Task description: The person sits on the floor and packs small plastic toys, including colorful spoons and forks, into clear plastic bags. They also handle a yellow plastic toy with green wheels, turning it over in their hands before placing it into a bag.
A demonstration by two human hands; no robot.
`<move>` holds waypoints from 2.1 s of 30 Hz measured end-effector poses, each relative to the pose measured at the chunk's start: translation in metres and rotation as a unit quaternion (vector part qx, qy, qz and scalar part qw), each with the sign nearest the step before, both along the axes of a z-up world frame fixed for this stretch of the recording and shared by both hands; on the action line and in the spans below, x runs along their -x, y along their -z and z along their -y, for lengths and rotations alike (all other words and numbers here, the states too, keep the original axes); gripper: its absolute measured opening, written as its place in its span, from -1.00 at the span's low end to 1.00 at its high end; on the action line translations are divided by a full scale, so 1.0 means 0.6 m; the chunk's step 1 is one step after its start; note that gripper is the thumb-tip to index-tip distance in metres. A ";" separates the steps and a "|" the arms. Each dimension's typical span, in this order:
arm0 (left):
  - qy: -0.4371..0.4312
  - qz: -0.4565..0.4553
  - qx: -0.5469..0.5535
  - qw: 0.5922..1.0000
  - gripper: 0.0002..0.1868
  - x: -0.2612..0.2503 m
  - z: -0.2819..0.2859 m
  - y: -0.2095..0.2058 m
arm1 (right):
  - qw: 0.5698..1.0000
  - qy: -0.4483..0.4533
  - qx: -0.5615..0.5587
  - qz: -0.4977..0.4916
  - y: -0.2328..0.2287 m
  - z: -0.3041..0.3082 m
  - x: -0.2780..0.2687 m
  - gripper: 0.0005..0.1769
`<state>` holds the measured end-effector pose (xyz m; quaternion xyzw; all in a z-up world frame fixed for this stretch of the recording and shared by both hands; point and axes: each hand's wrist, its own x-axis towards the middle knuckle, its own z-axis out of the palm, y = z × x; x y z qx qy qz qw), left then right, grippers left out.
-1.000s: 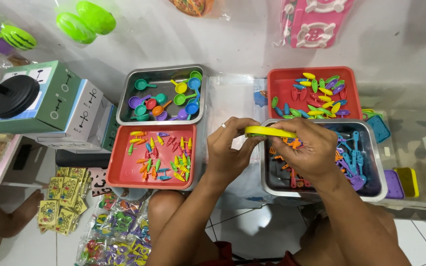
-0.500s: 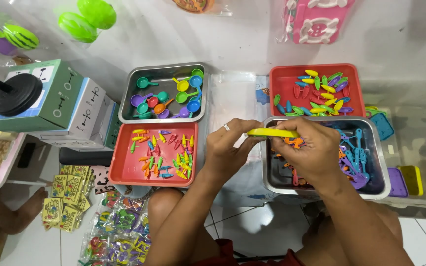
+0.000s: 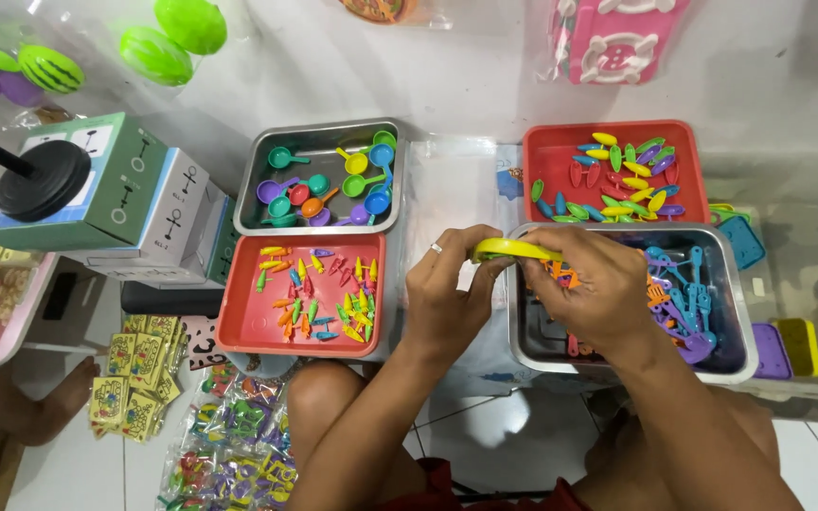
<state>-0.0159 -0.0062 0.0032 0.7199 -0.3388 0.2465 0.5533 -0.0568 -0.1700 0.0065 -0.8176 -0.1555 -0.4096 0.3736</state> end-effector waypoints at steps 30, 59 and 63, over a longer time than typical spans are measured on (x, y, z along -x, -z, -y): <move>0.163 -0.362 0.132 0.908 -0.59 -0.075 -0.017 0.064 | 0.941 -0.158 -0.264 -0.140 0.103 0.027 -0.066 -0.56; 0.224 -0.449 0.097 0.860 -0.64 -0.094 -0.005 0.103 | 0.836 -0.174 -0.441 -0.276 0.107 0.038 -0.081 -0.53; 0.238 -0.422 0.080 0.871 -0.68 -0.095 -0.007 0.110 | 0.844 -0.138 -0.432 -0.286 0.096 0.023 -0.073 -0.50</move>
